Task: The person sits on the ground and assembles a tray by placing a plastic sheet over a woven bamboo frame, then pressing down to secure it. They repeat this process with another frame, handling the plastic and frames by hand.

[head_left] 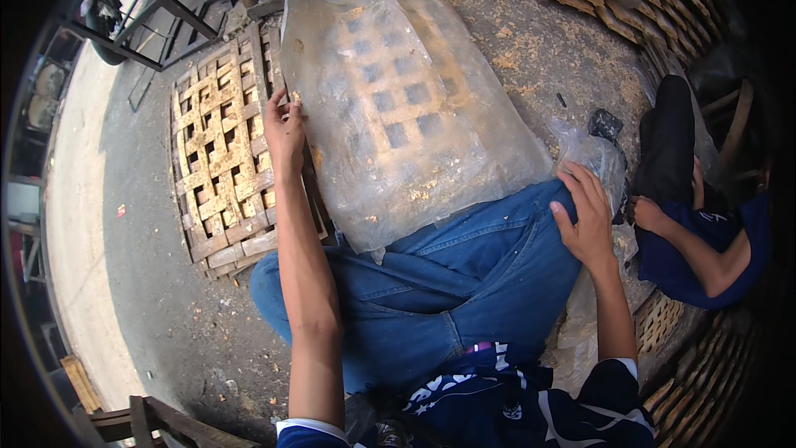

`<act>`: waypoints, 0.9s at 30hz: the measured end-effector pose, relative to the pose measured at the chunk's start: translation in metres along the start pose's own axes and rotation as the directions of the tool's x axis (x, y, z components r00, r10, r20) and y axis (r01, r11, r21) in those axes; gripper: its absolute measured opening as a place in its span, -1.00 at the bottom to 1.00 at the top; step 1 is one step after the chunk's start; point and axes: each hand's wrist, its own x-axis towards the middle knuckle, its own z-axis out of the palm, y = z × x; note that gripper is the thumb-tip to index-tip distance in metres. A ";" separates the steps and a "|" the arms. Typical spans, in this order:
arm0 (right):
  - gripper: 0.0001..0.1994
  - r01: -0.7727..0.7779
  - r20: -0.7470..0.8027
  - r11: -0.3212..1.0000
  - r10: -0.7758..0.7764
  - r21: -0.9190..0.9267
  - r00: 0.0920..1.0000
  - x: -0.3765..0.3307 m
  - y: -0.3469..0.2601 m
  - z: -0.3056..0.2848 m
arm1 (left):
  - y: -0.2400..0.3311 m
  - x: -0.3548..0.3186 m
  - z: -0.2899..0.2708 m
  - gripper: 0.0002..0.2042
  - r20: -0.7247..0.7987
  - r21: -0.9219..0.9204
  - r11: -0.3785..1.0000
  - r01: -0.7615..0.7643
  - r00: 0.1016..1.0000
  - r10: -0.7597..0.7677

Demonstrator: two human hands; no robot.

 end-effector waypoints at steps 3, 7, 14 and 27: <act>-0.58 0.160 0.147 0.971 -0.135 -0.175 0.980 -0.001 -0.034 0.026 | -0.004 0.000 -0.003 -0.57 0.008 -0.067 0.998 -0.007 1.000 0.008; -0.64 0.239 0.254 0.968 -0.214 -0.075 0.943 0.004 -0.034 0.039 | -0.005 -0.001 0.002 -0.55 -0.076 0.114 0.993 0.013 0.997 -0.004; -0.81 0.025 0.010 0.913 -0.032 0.407 0.999 0.093 -0.012 0.038 | -0.010 -0.001 -0.003 -0.54 -0.124 0.231 0.973 0.001 0.992 0.028; -0.56 -0.388 -0.018 0.883 0.407 0.265 0.913 0.323 0.086 0.201 | 0.001 0.011 0.000 -0.63 0.008 -0.159 0.971 0.180 0.983 -0.181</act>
